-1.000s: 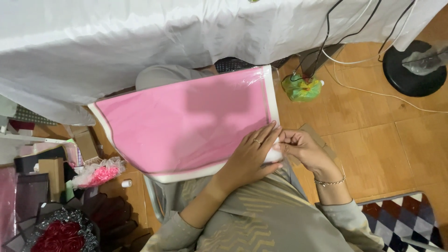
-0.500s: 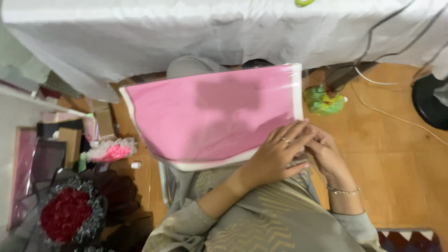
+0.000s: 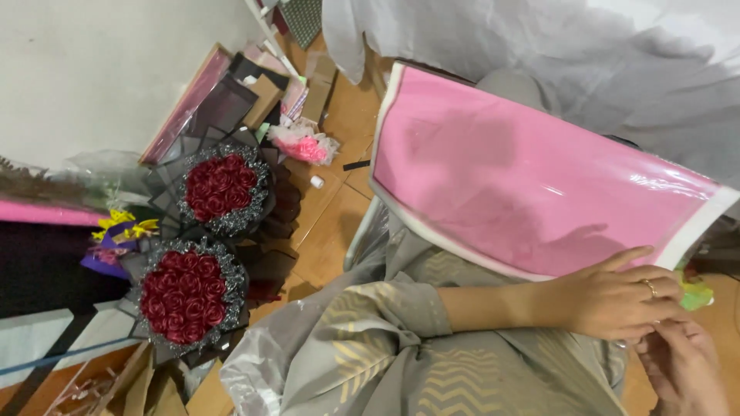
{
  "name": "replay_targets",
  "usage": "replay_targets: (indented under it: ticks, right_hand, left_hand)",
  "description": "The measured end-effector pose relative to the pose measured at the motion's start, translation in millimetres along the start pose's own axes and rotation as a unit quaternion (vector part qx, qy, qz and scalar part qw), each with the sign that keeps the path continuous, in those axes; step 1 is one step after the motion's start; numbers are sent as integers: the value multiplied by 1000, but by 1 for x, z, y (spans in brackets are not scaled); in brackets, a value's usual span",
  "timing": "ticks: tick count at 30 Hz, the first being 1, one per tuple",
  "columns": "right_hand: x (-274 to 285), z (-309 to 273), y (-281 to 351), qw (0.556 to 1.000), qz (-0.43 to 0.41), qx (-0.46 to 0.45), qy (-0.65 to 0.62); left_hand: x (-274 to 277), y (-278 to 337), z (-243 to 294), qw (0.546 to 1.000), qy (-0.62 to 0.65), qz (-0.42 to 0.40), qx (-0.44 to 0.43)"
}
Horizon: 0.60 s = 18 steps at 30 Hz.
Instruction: The person folds a sheet of pink wrapping paper with white borders on their lap, smoothing the creases and edges. They then reach down to the floor to pick up a bouquet of red roses wrapped in black mesh and place it on the table.
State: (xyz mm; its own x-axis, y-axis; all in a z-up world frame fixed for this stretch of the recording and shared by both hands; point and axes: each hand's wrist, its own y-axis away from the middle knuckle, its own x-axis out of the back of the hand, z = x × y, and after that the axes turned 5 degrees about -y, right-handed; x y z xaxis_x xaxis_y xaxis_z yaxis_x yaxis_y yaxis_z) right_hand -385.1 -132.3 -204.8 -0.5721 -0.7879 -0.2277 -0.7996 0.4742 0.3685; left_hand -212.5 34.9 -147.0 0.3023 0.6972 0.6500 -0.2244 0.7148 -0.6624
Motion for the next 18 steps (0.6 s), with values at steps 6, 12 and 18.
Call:
replay_targets:
  ticks: [6,12,18]
  right_hand:
    - [9,13,1,996,77,-26,33]
    - [18,24,-4,999,20,21,-42]
    - [16,16,-20,999,25,1,-44]
  left_hand:
    - [-9,-4,1,993,-98,-66,-10]
    - [-1,-8,3,995,-71,-62,-34]
    - [-6,-12,9,983,-143,-118,-13]
